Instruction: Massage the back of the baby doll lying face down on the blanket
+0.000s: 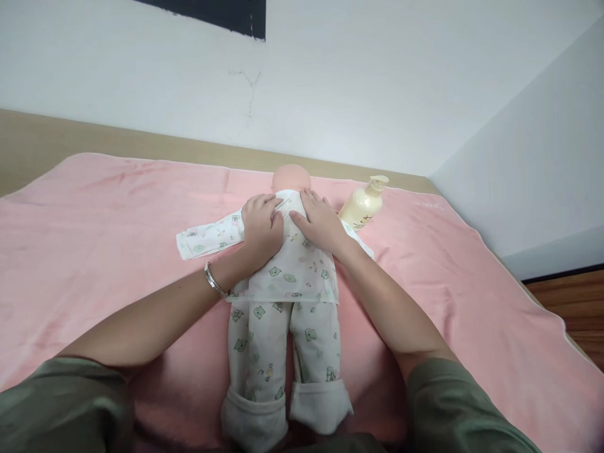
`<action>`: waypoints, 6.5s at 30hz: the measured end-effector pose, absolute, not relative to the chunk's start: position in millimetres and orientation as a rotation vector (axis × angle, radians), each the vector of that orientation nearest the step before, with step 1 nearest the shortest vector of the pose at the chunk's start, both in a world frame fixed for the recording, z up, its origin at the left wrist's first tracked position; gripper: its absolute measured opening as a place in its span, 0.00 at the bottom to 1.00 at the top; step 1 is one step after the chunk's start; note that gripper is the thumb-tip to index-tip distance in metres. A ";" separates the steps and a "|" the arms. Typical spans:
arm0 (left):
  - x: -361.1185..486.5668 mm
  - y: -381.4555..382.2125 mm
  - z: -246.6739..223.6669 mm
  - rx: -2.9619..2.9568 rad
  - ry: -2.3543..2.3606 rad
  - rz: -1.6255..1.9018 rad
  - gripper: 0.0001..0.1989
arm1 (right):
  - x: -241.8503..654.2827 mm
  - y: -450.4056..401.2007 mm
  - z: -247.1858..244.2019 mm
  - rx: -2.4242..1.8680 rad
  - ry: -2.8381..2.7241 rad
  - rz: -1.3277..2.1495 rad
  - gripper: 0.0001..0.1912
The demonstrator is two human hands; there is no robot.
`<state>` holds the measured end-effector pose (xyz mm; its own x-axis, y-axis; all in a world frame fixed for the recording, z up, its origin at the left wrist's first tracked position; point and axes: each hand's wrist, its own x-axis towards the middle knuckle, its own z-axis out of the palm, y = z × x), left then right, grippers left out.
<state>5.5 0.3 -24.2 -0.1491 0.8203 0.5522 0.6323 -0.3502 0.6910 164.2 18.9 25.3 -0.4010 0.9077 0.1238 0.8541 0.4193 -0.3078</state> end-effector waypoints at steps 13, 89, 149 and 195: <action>3.3 5.8 -21.4 1.979 1.633 1.371 0.24 | 138.5 -26.4 13.0 -1.336 -2.405 -0.073 0.28; -2.7 -0.9 18.9 2.379 1.758 0.752 0.10 | 142.9 -19.1 6.2 -1.377 -2.357 -0.254 0.22; -0.5 6.3 7.2 2.236 1.790 0.858 0.14 | 138.5 -33.0 5.2 -1.377 -2.451 -0.353 0.25; 3.1 7.4 -14.6 2.020 1.803 1.117 0.26 | 146.8 -5.8 33.1 -1.325 -2.180 0.269 0.25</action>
<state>3.1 7.4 -14.6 -0.0369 0.9199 0.3904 0.7591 -0.2283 0.6097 146.8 -5.8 33.1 -0.3478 0.8641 0.3637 0.7498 0.4893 -0.4454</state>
